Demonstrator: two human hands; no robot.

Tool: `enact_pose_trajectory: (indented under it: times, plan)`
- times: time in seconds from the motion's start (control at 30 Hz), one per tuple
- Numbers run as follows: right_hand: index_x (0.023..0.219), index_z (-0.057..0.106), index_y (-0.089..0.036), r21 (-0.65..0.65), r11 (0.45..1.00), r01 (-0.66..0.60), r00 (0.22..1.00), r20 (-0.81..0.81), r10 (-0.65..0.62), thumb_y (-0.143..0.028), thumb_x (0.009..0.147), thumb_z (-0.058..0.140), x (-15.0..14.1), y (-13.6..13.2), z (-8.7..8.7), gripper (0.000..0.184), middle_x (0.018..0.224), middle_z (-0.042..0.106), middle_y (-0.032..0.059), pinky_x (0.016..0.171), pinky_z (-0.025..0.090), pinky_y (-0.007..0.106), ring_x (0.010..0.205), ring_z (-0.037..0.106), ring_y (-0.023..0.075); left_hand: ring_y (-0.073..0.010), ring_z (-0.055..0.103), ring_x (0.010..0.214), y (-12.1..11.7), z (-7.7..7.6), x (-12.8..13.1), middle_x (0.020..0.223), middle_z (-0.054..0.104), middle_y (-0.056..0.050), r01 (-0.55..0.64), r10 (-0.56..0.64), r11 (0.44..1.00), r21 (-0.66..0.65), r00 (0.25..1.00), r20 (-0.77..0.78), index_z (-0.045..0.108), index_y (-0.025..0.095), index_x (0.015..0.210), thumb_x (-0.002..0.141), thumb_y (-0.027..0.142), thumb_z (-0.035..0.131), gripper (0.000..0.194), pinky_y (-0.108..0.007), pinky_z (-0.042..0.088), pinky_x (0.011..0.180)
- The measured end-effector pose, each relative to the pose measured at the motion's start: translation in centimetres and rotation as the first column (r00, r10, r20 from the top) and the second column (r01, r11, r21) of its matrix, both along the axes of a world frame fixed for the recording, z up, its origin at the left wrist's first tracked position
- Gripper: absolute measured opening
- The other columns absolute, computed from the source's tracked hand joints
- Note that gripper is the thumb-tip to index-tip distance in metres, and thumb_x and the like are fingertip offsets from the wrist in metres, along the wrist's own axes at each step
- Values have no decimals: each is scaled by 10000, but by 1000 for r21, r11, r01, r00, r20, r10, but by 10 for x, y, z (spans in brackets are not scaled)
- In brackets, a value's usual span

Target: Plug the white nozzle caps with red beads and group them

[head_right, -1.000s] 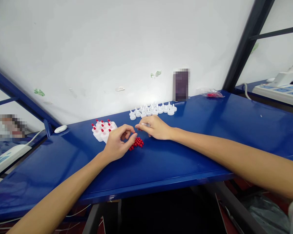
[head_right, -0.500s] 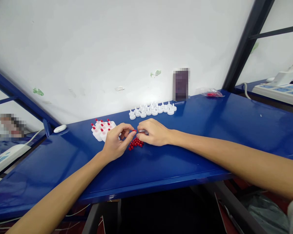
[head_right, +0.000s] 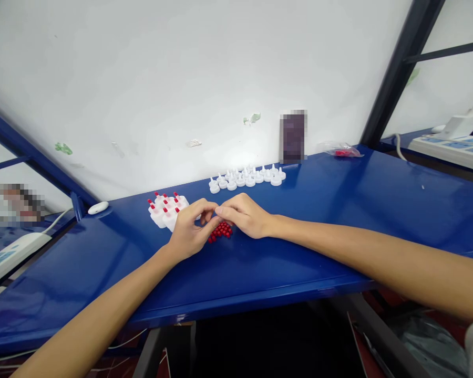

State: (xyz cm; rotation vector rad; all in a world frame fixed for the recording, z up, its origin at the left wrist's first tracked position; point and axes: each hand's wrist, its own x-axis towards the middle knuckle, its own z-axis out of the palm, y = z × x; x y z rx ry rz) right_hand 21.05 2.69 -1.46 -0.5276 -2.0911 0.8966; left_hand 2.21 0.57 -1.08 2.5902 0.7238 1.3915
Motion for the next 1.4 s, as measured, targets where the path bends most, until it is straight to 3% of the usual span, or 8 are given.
enact_pose_trajectory:
  times: [0.17,0.3,0.53,0.67,0.87,1.13,1.3,1.4]
  plan:
    - [541,473,-191,-1,995,95,995,10,-95,-368,928,502,0,0,3,427,505,418,-48,506,265,260,495,353,86,-76,404,574,0,-3,-2,699,471,58,3,2,990,-144,999,34,592,166,1093,931,202,629,169,-205,371,553]
    - [485,342,-215,49,981,188,982,-26,-187,-308,887,453,3,5,4,427,471,304,-59,509,219,281,475,280,82,-70,399,554,-1,-3,-5,657,460,65,-16,18,995,-99,1000,22,610,167,1038,960,196,582,88,-205,364,553]
    - [492,356,-225,47,936,350,936,11,-351,-292,839,459,11,22,4,368,460,326,-57,514,221,281,472,299,90,-42,330,441,-5,-2,-4,546,411,96,8,-6,999,-33,999,51,610,166,935,946,146,563,52,-183,318,474]
    - [540,439,-209,48,903,427,904,11,-428,-367,918,463,19,35,4,411,495,446,-34,529,298,270,490,406,104,-39,344,434,-4,-3,-5,536,402,98,20,-19,999,-36,999,28,609,169,908,937,140,564,61,-176,321,470]
    - [686,540,-199,-173,920,353,931,-37,-364,-622,989,400,25,40,5,539,578,598,3,438,365,249,418,518,108,-39,367,432,-3,-3,-6,538,423,93,29,-29,999,-37,999,-16,615,168,902,934,143,559,69,-186,331,484]
    - [549,553,-201,-125,859,496,828,-229,-512,-312,842,588,28,41,10,316,411,483,-40,455,335,265,391,426,103,-41,361,427,-3,-3,-6,521,415,95,23,-23,1000,-15,999,-35,613,166,879,929,138,556,80,-193,325,487]
    - [505,597,-192,-171,810,561,748,-314,-585,-384,902,522,32,49,10,447,491,504,9,542,360,285,518,464,129,-46,362,433,-3,-3,-7,522,401,95,16,-16,1000,8,999,-33,613,170,873,924,142,556,82,-195,328,487]
    - [505,572,-201,-223,816,534,744,-335,-579,-410,935,445,33,53,8,494,514,483,19,519,338,286,516,425,131,-51,366,438,-4,-2,-7,522,399,93,11,-11,1000,17,999,-32,614,175,870,925,149,553,86,-196,329,485]
